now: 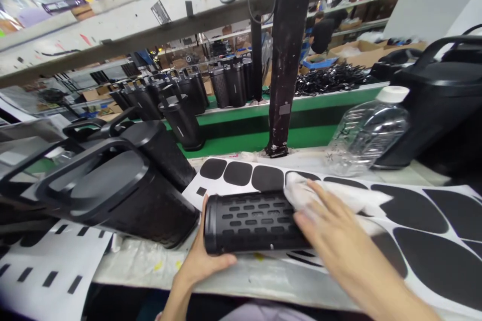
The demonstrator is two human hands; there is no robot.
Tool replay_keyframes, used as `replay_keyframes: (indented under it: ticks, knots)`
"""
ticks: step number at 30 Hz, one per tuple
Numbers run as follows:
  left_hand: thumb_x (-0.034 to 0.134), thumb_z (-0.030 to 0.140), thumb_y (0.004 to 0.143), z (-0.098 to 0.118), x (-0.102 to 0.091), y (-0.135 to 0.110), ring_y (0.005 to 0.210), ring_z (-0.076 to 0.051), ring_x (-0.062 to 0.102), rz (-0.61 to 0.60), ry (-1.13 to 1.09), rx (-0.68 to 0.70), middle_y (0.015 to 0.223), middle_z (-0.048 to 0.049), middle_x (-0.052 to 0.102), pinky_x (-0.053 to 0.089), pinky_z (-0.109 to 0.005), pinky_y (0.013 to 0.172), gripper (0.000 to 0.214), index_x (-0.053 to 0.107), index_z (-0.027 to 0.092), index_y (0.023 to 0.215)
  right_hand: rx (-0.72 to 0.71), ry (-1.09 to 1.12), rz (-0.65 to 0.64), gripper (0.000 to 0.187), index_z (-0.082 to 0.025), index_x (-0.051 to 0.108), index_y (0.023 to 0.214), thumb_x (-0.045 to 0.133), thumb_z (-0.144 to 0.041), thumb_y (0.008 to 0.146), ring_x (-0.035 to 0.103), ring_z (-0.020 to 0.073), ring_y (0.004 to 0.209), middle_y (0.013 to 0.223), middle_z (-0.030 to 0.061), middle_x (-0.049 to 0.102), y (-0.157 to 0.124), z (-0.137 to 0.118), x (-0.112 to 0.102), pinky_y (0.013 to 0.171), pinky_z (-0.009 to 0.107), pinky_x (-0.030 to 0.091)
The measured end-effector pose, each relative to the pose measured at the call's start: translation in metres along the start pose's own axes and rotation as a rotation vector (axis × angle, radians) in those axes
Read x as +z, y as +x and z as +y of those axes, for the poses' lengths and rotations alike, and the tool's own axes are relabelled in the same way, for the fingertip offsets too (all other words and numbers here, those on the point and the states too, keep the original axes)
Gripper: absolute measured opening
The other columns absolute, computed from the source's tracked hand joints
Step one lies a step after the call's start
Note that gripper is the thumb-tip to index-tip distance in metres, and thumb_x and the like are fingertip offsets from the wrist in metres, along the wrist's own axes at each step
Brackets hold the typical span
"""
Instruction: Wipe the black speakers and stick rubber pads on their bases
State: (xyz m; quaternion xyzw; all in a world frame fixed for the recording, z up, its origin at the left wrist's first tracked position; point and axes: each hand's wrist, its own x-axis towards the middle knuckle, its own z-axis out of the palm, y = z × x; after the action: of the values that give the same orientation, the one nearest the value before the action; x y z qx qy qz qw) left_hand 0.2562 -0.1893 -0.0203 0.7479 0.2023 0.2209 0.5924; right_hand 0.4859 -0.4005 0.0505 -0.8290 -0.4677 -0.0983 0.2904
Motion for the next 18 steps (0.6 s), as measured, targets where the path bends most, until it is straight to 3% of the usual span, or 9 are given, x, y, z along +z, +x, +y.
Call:
replay_keyframes:
  ticks: [3, 6, 8, 12, 15, 18]
  knots:
    - [0.084, 0.047, 0.066, -0.003, 0.002, 0.002, 0.147, -0.034, 0.030, 0.047, 0.044, -0.012, 0.162, -0.0148, 0.024, 0.019, -0.055, 0.122, 0.126, -0.002, 0.027, 0.155, -0.209, -0.177, 0.047, 0.046, -0.015, 0.063, 0.128, 0.039, -0.029, 0.091, 0.044, 0.0402, 0.134, 0.142, 0.0108, 0.055, 0.007, -0.033, 0.020, 0.106, 0.063, 0.033]
    - [0.085, 0.042, 0.064, -0.003, 0.001, 0.002, 0.148, -0.035, 0.028, 0.053, 0.071, 0.014, 0.160, -0.0174, 0.028, 0.022, -0.055, 0.122, 0.128, -0.002, 0.022, 0.155, -0.375, -0.314, 0.119, 0.047, -0.006, 0.061, 0.130, 0.039, -0.021, 0.091, 0.051, 0.0368, 0.128, 0.140, 0.0144, 0.056, 0.010, -0.070, 0.040, 0.102, 0.055, 0.039]
    - [0.083, 0.041, 0.065, -0.003, 0.000, 0.000, 0.149, -0.035, 0.025, 0.061, 0.128, 0.014, 0.160, -0.0174, 0.028, 0.022, -0.054, 0.123, 0.123, 0.003, 0.020, 0.156, -0.471, -0.251, 0.105, 0.047, -0.006, 0.062, 0.129, 0.042, -0.023, 0.090, 0.051, 0.0331, 0.129, 0.139, 0.0128, 0.056, 0.010, -0.100, 0.053, 0.104, 0.048, 0.041]
    - [0.060, 0.039, 0.083, -0.006, -0.002, -0.003, 0.147, -0.035, 0.030, 0.051, 0.239, -0.032, 0.156, -0.0119, 0.038, 0.025, -0.050, 0.124, 0.074, 0.034, 0.022, 0.150, -0.576, -0.090, -0.025, 0.058, -0.005, 0.052, 0.140, 0.047, -0.035, 0.091, 0.043, 0.0325, 0.137, 0.151, 0.0130, 0.042, 0.010, -0.145, 0.072, 0.109, 0.044, 0.039]
    - [0.057, 0.047, 0.084, -0.011, -0.002, -0.004, 0.147, -0.038, 0.029, 0.062, 0.269, -0.034, 0.154, -0.0152, 0.040, 0.025, -0.052, 0.123, 0.072, 0.038, 0.018, 0.147, -0.572, -0.036, -0.163, 0.063, -0.006, 0.042, 0.148, 0.049, -0.027, 0.088, 0.034, 0.0308, 0.143, 0.157, 0.0106, 0.030, 0.011, -0.144, 0.060, 0.114, 0.044, 0.035]
    - [0.065, 0.057, 0.078, -0.009, 0.000, -0.003, 0.148, -0.038, 0.025, 0.086, 0.237, -0.069, 0.158, -0.0196, 0.032, 0.023, -0.057, 0.122, 0.097, 0.020, 0.018, 0.153, -0.548, 0.102, -0.308, 0.054, -0.013, 0.050, 0.144, 0.046, -0.021, 0.091, 0.041, 0.0221, 0.140, 0.150, 0.0058, 0.044, 0.004, -0.119, 0.023, 0.116, 0.036, 0.036]
